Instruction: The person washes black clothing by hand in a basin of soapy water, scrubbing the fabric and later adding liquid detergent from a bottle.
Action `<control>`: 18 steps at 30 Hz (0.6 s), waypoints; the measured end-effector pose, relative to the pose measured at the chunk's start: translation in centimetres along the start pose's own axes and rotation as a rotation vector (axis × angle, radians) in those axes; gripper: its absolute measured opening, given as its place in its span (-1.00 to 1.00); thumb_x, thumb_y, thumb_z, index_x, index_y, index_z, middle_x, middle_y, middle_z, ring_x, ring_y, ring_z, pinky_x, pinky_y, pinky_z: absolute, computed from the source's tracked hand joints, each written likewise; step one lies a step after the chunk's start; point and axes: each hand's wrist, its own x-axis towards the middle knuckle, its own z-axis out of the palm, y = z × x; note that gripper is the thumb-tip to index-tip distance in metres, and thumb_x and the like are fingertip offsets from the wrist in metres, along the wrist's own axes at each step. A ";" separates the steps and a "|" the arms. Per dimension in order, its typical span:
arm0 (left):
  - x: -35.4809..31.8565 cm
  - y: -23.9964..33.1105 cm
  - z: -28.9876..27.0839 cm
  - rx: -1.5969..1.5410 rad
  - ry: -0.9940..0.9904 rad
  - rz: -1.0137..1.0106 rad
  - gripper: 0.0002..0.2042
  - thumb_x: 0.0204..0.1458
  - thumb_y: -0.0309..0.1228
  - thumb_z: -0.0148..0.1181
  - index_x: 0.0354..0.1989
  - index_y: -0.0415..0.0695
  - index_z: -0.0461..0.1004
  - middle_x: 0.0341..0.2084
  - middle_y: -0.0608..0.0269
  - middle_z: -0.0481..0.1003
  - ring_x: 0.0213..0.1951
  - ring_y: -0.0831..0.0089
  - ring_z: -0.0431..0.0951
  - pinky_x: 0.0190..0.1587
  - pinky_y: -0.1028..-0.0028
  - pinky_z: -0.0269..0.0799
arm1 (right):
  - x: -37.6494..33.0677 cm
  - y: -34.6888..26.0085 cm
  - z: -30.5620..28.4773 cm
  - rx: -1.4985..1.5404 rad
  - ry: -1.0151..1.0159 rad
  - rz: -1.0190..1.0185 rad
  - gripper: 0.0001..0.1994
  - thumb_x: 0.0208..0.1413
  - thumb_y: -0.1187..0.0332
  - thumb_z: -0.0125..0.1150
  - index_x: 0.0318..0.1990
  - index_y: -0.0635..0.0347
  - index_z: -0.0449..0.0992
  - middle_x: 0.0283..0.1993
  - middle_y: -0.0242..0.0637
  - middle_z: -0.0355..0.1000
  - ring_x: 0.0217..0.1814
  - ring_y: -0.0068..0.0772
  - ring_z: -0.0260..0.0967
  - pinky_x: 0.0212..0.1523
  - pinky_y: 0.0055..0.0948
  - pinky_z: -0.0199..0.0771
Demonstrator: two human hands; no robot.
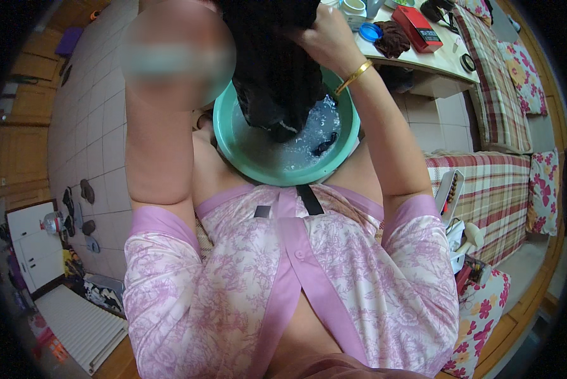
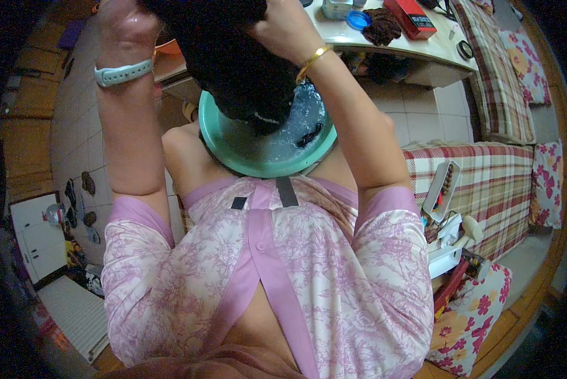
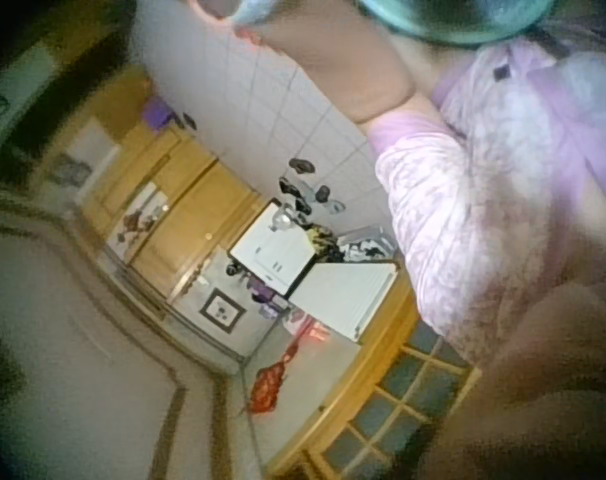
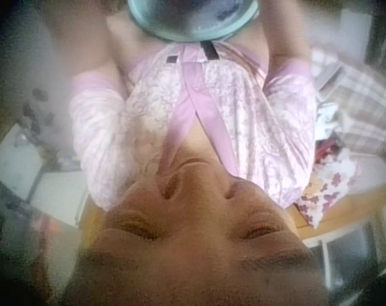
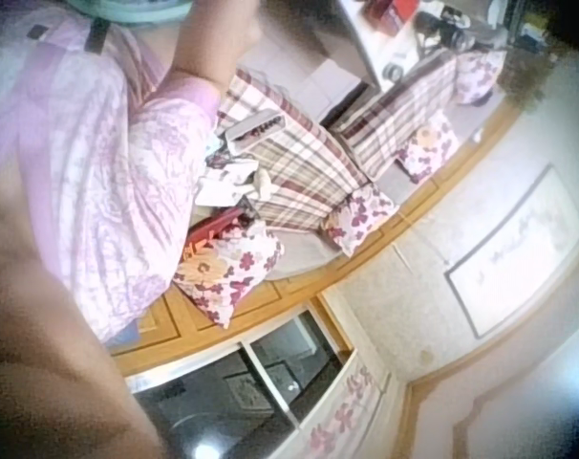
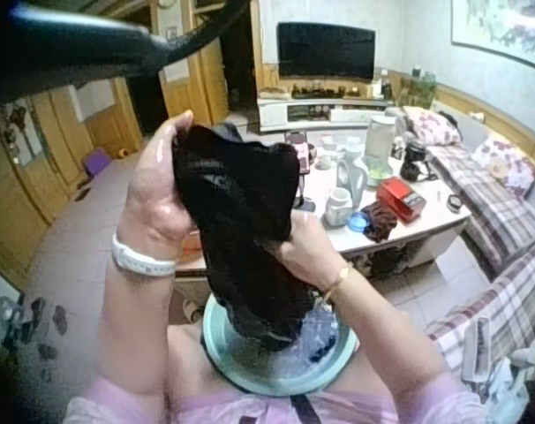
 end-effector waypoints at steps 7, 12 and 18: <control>0.5 -1.7 -3.2 -0.091 0.041 0.058 -0.77 -0.03 -0.24 -0.03 -0.62 -0.05 0.42 -0.62 0.26 0.47 -0.49 0.34 0.48 -0.31 0.41 0.42 | -0.1 3.0 1.5 -0.089 0.021 0.001 -0.71 -0.13 0.26 0.20 -0.34 0.34 0.45 -0.43 0.03 0.42 -0.39 -0.03 0.38 -0.34 -0.26 0.37; 0.1 -6.4 -10.1 -0.016 0.170 0.042 -0.75 -0.08 -0.21 0.04 -0.43 -0.16 0.45 -0.42 0.19 0.50 -0.31 0.30 0.49 -0.15 0.40 0.39 | -3.7 7.0 4.9 0.041 -0.077 0.193 -0.70 -0.17 0.23 0.23 -0.38 0.32 0.47 -0.42 0.07 0.39 -0.35 0.06 0.36 -0.31 -0.25 0.36; -4.8 -14.3 -14.3 0.618 0.375 0.191 -0.76 0.06 -0.30 -0.13 -0.59 -0.12 0.26 -0.50 0.34 0.32 -0.33 0.53 0.29 -0.16 0.54 0.18 | -10.4 10.3 8.2 -0.079 -0.172 0.415 -0.61 -0.27 0.47 0.19 -0.14 0.21 0.41 -0.24 0.03 0.38 -0.16 0.01 0.32 -0.13 -0.27 0.33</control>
